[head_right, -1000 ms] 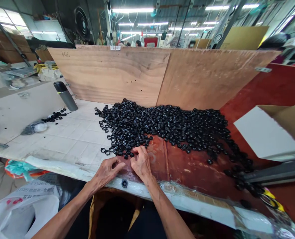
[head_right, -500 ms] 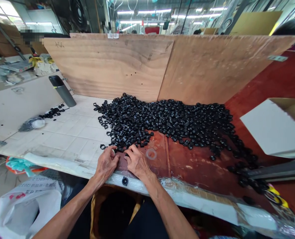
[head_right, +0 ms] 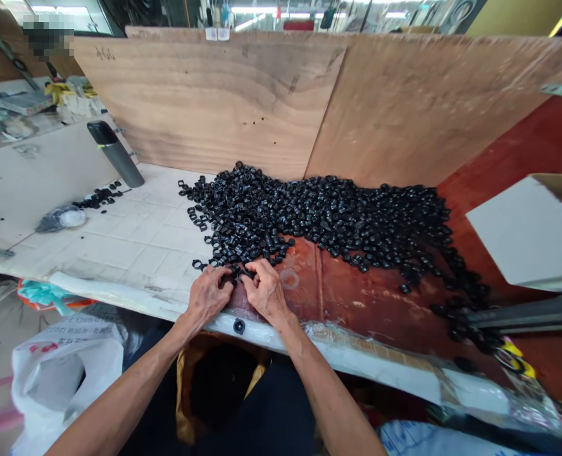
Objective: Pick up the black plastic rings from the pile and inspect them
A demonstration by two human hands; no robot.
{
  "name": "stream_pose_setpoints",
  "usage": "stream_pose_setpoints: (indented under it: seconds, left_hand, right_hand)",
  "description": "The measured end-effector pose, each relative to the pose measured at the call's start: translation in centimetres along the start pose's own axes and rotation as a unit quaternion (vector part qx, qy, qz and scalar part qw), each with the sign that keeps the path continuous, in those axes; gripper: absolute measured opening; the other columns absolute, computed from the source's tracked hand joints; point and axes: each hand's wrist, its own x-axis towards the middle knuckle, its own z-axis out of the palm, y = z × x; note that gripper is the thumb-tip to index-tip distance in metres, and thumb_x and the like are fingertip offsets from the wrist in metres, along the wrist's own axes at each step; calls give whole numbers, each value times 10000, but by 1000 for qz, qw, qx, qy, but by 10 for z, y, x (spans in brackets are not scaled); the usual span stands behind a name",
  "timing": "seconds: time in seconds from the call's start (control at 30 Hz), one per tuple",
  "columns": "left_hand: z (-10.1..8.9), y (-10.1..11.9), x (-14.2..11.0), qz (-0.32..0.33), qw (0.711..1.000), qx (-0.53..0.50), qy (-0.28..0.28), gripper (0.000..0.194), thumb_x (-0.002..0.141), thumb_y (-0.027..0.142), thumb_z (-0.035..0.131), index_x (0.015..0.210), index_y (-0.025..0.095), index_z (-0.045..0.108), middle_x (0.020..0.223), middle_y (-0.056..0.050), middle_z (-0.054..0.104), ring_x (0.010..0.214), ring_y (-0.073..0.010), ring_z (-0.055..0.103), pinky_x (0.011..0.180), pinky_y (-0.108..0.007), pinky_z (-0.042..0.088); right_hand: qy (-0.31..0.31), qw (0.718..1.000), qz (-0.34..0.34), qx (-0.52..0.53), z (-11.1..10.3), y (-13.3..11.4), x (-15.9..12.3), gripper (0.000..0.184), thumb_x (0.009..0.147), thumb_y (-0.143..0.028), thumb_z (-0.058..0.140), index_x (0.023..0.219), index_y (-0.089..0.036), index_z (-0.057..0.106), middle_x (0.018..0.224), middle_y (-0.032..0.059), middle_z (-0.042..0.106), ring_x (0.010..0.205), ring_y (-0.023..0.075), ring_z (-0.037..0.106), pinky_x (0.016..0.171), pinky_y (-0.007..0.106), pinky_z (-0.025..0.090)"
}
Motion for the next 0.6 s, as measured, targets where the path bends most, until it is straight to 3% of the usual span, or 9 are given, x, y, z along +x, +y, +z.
stream_pose_setpoints:
  seconds: [0.1, 0.2, 0.27, 0.37, 0.47, 0.6]
  left_hand:
    - [-2, -2, -2, 14, 997, -81, 9, 318, 809, 127, 571, 1103, 213, 653, 938, -42, 650, 846, -203, 656, 765, -314, 524]
    - [-5, -10, -5, -10, 985, -172, 15, 270, 784, 92, 509, 1017, 201, 591, 806, 1, 621, 707, -162, 617, 678, -282, 507]
    - [-7, -15, -7, -25, 976, -214, -1, 243, 770, 84, 478, 964, 204, 563, 705, 36, 569, 597, -138, 558, 596, -257, 471]
    - [-6, -18, -8, -23, 971, -235, -27, 245, 737, 82, 517, 946, 204, 555, 663, 62, 518, 549, -119, 519, 552, -234, 444]
    - [-2, -18, -7, -1, 983, -184, -9, 286, 740, 118, 637, 1012, 199, 603, 814, 21, 578, 632, -129, 563, 623, -263, 492]
    - [2, -16, -7, 48, 993, -110, -14, 222, 795, 148, 693, 1005, 218, 686, 947, -21, 587, 702, -146, 595, 709, -303, 524]
  right_hand:
    - [-78, 994, -69, -17, -2, -7, -5, 160, 841, -145, 577, 982, -196, 634, 916, 52, 615, 720, 171, 590, 670, 285, 515]
    - [-169, 971, -164, -29, -2, -14, -11, 178, 811, -130, 546, 952, -207, 625, 927, 68, 619, 817, 203, 611, 713, 297, 530]
    - [-177, 968, -179, -12, -2, -16, -13, 196, 812, -137, 543, 972, -214, 626, 943, 74, 626, 842, 211, 619, 737, 311, 545]
    - [-104, 988, -111, 26, -2, -16, -11, 214, 838, -173, 570, 1039, -209, 634, 978, 81, 627, 785, 198, 617, 690, 313, 554]
    - [-17, 999, -18, 44, -3, -14, -5, 191, 870, -212, 584, 1044, -193, 661, 976, 76, 618, 693, 167, 592, 618, 294, 534]
    - [3, 988, 89, 128, -5, -11, -1, 157, 923, -279, 579, 1002, -184, 677, 1018, 75, 631, 651, 138, 639, 596, 267, 535]
